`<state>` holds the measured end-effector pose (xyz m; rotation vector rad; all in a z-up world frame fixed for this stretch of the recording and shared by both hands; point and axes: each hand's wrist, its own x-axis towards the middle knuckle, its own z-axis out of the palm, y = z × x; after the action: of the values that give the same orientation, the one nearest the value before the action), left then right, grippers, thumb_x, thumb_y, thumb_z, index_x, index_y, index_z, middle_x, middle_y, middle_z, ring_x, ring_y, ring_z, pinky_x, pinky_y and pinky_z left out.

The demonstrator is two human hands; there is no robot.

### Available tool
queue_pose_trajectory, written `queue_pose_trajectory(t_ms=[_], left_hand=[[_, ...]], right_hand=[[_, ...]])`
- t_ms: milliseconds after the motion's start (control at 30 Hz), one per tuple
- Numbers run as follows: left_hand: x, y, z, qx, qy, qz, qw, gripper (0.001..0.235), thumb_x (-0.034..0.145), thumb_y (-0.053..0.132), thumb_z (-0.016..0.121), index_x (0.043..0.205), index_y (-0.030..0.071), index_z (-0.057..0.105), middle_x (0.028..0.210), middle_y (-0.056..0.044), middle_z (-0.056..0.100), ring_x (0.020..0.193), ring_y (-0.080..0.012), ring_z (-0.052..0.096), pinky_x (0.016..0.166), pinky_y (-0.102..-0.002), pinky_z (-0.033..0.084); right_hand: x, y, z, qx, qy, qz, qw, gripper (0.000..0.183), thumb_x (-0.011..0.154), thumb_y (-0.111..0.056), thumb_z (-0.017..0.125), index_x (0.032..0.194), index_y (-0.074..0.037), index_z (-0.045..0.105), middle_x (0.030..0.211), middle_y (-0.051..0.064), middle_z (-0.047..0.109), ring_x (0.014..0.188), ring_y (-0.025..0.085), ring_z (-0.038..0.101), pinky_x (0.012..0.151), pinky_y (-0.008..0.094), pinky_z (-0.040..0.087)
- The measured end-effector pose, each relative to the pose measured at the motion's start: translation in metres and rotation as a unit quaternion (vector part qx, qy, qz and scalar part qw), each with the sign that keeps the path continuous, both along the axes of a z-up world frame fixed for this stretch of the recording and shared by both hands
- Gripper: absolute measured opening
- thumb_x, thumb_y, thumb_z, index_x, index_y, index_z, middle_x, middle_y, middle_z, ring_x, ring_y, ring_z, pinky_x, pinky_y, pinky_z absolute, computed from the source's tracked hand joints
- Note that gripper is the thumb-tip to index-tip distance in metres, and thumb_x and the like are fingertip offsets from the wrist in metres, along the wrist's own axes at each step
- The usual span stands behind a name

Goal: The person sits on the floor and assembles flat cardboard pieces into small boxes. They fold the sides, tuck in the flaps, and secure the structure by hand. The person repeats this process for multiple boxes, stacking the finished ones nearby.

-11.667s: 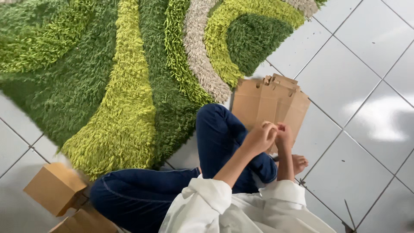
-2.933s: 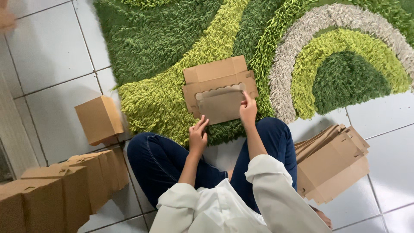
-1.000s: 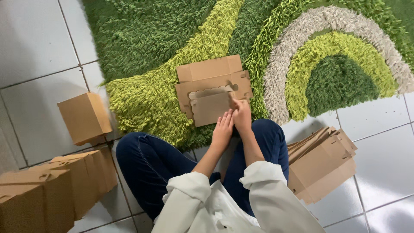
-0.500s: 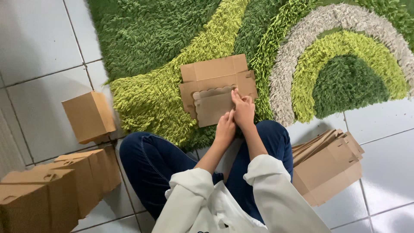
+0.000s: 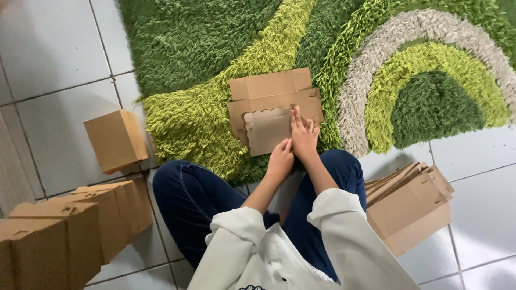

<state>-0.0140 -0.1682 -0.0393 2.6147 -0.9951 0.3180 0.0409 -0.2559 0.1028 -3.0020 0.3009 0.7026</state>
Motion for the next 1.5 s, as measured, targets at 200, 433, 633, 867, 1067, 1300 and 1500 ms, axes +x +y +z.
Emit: queue_pose_trajectory(t_ms=[200,433,633,867,1067,1300,1500], left_hand=[[-0.009,0.007,0.023,-0.003,0.023,0.004,1.000,0.028,0.082,0.012,0.054,0.103,0.001,0.069,0.131,-0.018,0.055,0.125,-0.0322,0.046,0.108,-0.041,0.033],[-0.005,0.031,0.096,0.026,0.096,0.000,0.995,0.050,0.078,0.009,0.059,0.127,0.006,0.056,0.145,-0.012,0.043,0.131,-0.0275,0.044,0.109,-0.041,0.034],[-0.005,0.036,0.074,0.024,0.173,0.013,0.985,0.083,0.073,0.010,0.065,0.148,0.011,0.029,0.155,-0.006,0.027,0.138,-0.0233,0.036,0.111,-0.044,0.031],[0.010,0.056,0.065,0.099,0.335,0.028,0.937,0.089,0.069,-0.001,0.058,0.150,0.012,0.023,0.159,-0.001,0.015,0.143,-0.0211,0.025,0.113,-0.054,0.026],[0.016,0.105,0.066,0.106,0.391,0.039,0.913,0.083,0.073,0.000,0.047,0.151,0.016,0.023,0.160,0.003,0.011,0.144,-0.0173,0.021,0.113,-0.057,0.019],[0.021,0.130,0.078,0.060,0.398,0.015,0.915,0.068,0.077,0.002,0.046,0.144,0.009,0.036,0.156,-0.008,0.026,0.141,-0.0306,0.030,0.111,-0.059,0.024],[0.033,0.138,0.085,-0.028,0.391,0.053,0.918,0.058,0.082,-0.001,0.044,0.139,0.002,0.041,0.142,-0.020,0.035,0.126,-0.0413,0.045,0.100,-0.054,0.045]], right_hand=[[-0.017,0.001,-0.026,-0.018,-0.038,0.016,0.999,0.090,0.084,-0.024,0.057,0.154,-0.019,0.000,0.160,-0.005,-0.007,0.142,0.040,-0.005,0.106,0.067,0.001],[-0.040,-0.001,-0.050,-0.072,-0.100,0.041,0.992,0.054,0.101,-0.025,0.029,0.153,-0.016,0.016,0.160,-0.001,0.011,0.146,0.032,0.001,0.104,0.073,-0.003],[-0.058,0.004,-0.049,-0.089,-0.065,0.049,0.993,0.051,0.099,-0.022,0.027,0.149,-0.017,0.025,0.157,0.001,0.022,0.146,0.029,0.010,0.102,0.076,-0.004],[-0.072,0.016,-0.032,-0.069,0.066,0.052,0.994,0.054,0.096,-0.013,0.033,0.148,-0.009,0.020,0.156,0.010,0.019,0.146,0.029,0.005,0.102,0.079,-0.008],[-0.075,0.013,-0.014,-0.009,0.079,0.025,0.997,0.051,0.094,-0.015,0.039,0.145,-0.016,0.031,0.150,0.005,0.034,0.145,0.029,0.013,0.099,0.083,-0.009],[-0.060,-0.032,0.164,0.262,-0.127,-0.031,0.956,0.041,0.094,-0.008,0.047,0.134,-0.016,0.056,0.111,0.018,0.066,0.108,0.038,0.059,0.094,0.057,0.042],[-0.094,-0.053,0.296,0.365,-0.211,-0.134,0.897,0.037,0.096,-0.002,0.050,0.130,-0.013,0.058,0.109,0.017,0.066,0.045,0.011,0.049,0.042,0.020,0.037]])
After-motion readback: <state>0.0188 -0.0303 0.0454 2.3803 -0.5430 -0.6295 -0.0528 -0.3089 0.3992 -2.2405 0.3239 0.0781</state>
